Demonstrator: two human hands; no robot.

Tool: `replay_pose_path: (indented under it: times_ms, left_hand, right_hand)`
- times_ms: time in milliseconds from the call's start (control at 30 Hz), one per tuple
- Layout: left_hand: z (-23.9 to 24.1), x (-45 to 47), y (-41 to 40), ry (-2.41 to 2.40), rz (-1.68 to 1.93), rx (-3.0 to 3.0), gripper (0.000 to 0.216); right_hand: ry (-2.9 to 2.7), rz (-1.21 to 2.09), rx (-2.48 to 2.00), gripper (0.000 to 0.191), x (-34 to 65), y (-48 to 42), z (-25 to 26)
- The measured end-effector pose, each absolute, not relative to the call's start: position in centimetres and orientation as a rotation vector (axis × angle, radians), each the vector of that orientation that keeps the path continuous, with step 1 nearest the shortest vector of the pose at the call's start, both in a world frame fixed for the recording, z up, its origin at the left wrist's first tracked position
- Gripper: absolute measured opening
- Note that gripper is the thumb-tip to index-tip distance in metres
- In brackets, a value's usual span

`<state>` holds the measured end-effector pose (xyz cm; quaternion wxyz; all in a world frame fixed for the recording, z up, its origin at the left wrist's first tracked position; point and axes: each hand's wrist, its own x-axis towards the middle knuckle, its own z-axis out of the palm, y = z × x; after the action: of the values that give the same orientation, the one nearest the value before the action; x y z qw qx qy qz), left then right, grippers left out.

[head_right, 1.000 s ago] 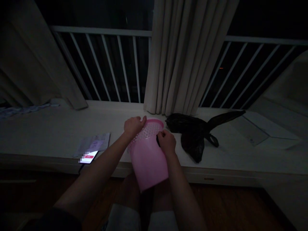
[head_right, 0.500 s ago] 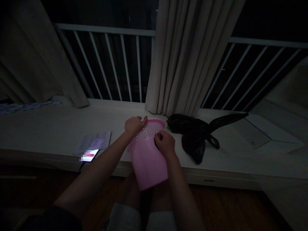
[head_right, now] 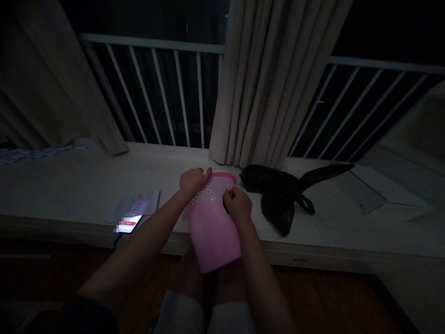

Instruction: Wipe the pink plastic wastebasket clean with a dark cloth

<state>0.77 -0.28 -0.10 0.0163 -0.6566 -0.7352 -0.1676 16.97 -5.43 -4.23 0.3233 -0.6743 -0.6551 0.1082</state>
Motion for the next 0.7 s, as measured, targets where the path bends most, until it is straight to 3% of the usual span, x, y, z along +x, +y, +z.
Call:
replay_pose_path:
  times_ms: [467,700]
  left_hand:
    - [0.2,0.9,-0.6,-2.322,-0.479,-2.005,0.071]
    - [0.3,1.8,-0.2,-2.314,-0.505,-2.036,0.072]
  right_hand:
    - [-2.032,0.253,-2.047,0.038,16.4,-5.3,-1.2]
    - [-1.792,0.209,-2.136,0.036,15.8,-5.1,-1.5]
